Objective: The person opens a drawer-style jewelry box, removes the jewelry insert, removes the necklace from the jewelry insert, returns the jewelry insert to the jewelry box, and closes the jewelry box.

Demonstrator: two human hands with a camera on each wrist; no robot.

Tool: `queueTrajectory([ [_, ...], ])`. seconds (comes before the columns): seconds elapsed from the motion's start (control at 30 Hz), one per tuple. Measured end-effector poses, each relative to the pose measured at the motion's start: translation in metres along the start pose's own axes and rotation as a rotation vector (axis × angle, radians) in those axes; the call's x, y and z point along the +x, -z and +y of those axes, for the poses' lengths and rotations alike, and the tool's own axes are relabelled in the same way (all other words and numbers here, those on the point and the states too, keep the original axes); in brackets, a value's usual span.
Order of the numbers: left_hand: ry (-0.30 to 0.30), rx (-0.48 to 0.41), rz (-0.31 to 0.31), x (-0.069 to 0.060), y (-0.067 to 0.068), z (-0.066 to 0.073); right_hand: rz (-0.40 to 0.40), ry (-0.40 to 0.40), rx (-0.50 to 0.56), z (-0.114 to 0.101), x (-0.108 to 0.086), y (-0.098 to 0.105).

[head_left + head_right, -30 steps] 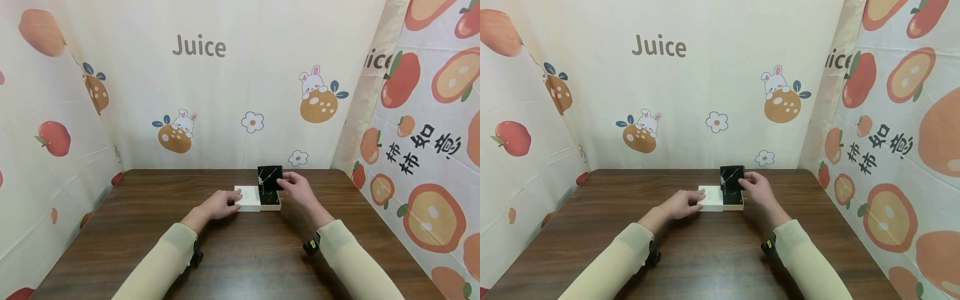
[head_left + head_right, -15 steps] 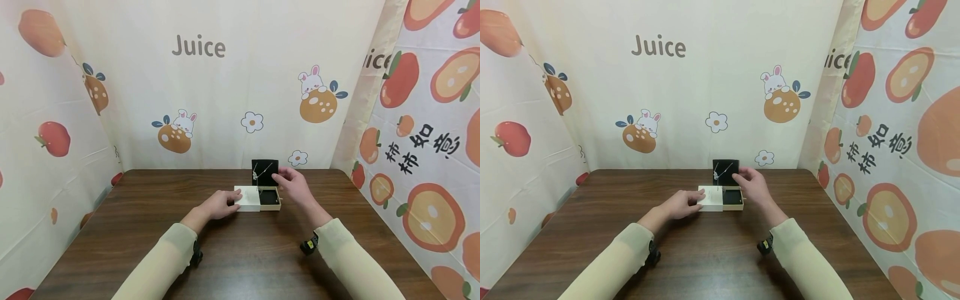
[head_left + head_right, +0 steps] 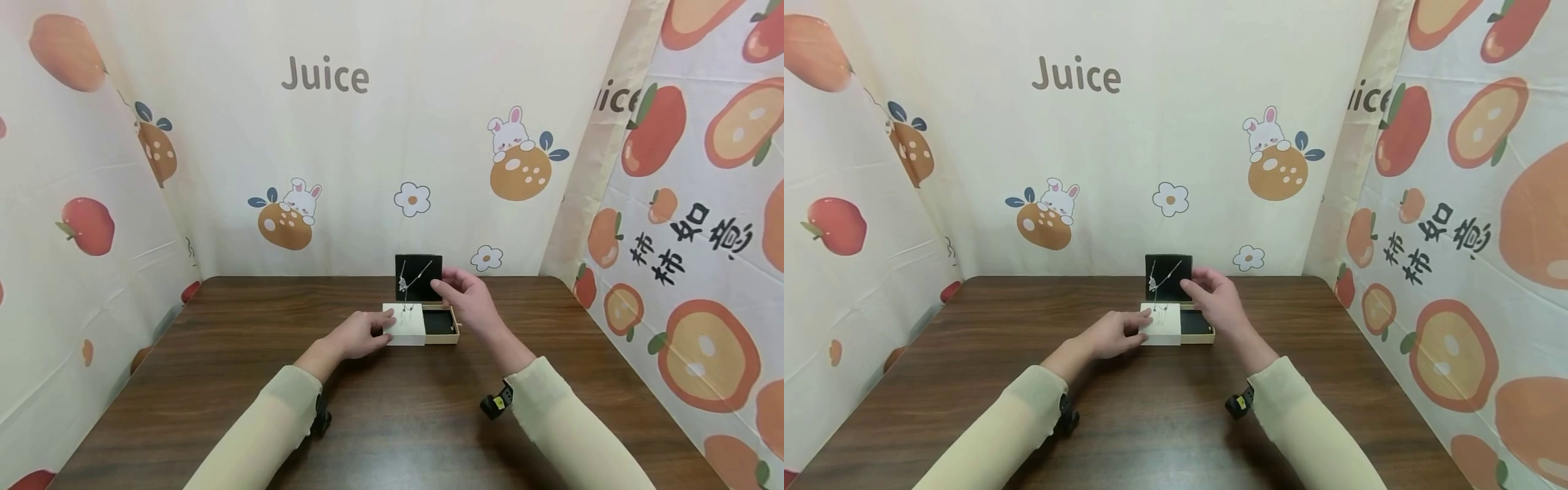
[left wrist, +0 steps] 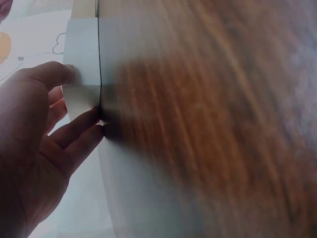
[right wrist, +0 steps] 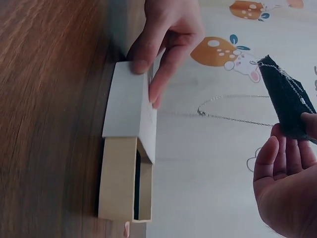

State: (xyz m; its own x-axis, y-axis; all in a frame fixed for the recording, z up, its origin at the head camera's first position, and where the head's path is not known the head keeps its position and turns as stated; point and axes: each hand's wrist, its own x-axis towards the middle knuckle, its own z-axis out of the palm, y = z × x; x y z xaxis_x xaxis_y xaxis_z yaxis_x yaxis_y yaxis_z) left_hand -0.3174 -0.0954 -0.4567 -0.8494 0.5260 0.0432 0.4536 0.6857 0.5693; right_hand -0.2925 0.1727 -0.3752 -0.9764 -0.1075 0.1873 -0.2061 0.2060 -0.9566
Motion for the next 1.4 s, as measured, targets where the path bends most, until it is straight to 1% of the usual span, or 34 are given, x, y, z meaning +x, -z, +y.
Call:
queueTrajectory([
  [0.23,0.014,0.0,-0.014,0.0,0.0,0.002,-0.007,-0.007,-0.008,-0.006,-0.002,-0.007],
  [0.5,-0.016,0.035,-0.01,-0.001,0.001,0.003,-0.002,0.005,0.032,-0.01,-0.003,-0.011],
  [0.73,-0.02,0.078,0.009,-0.003,0.0,0.004,-0.014,0.024,0.063,-0.013,-0.004,-0.014],
  [0.87,-0.016,0.076,0.017,-0.002,-0.001,0.004,-0.023,0.029,0.053,-0.013,-0.005,-0.015],
  [1.03,-0.007,0.063,0.01,-0.002,-0.004,0.002,-0.038,0.034,0.046,-0.012,-0.006,-0.015],
  [1.17,-0.016,0.047,0.01,-0.004,-0.004,0.0,-0.041,0.042,0.05,-0.012,-0.006,-0.016],
  [1.3,-0.013,0.026,0.045,-0.007,0.001,0.001,-0.043,0.046,0.058,-0.012,-0.005,-0.016],
  [1.4,-0.015,0.018,0.096,-0.009,0.008,0.003,-0.039,0.048,0.063,-0.013,-0.005,-0.016],
])
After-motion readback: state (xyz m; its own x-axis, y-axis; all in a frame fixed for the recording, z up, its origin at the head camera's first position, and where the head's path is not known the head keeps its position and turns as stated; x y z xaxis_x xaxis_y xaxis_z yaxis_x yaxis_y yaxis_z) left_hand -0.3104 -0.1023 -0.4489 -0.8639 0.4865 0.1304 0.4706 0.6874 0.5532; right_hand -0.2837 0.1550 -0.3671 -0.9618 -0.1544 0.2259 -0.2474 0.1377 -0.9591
